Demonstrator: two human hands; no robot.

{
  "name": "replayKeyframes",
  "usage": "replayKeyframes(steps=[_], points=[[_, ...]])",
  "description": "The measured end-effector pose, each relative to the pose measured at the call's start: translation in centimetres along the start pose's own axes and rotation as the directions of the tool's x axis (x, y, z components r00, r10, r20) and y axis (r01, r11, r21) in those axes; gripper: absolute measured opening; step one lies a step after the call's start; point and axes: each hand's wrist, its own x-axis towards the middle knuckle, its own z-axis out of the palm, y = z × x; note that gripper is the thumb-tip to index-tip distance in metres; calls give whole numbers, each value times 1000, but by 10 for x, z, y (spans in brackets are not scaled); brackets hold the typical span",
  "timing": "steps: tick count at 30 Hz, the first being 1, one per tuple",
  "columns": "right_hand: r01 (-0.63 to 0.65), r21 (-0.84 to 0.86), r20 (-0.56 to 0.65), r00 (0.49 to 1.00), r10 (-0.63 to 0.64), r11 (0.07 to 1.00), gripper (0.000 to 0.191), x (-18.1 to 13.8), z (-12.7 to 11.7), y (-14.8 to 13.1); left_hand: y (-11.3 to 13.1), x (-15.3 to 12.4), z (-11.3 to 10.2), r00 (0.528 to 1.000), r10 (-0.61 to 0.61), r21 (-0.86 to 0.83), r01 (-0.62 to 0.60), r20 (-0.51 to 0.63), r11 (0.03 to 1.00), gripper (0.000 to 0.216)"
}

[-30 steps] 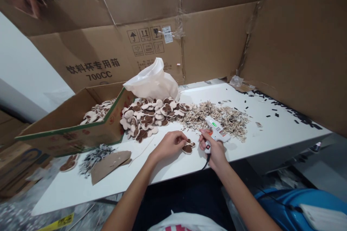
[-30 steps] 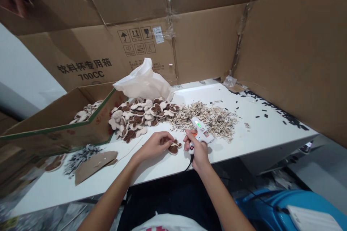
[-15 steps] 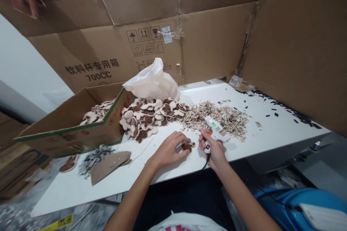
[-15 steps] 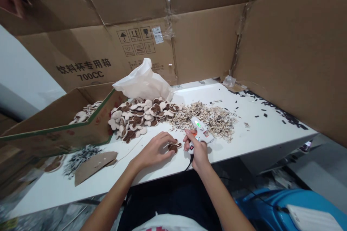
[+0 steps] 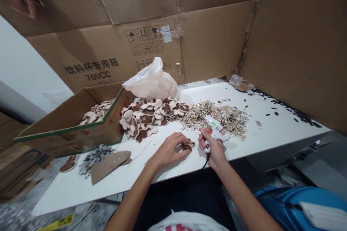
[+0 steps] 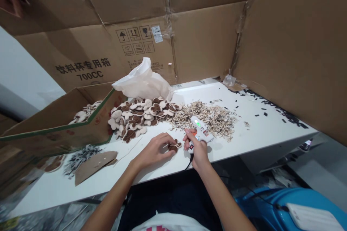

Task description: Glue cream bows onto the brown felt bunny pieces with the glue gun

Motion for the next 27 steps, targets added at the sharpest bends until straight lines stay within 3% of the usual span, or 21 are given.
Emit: replayKeyframes(steps=[9,16,27], points=[[-2,-2,-9,1000,2,1000,24,0,0,0,-2,-1,2,1000,1,-14,-1,10,1000,16],[4,-13,0,1000,-4,1000,21,1,-1,0,-3,-5,6,997,-59,-28,57,-59,998,24],[7,-10,3,1000,-7,1000,22,1,-2,1,-1,-8,12,999,20,96,-15,-49,995,20]])
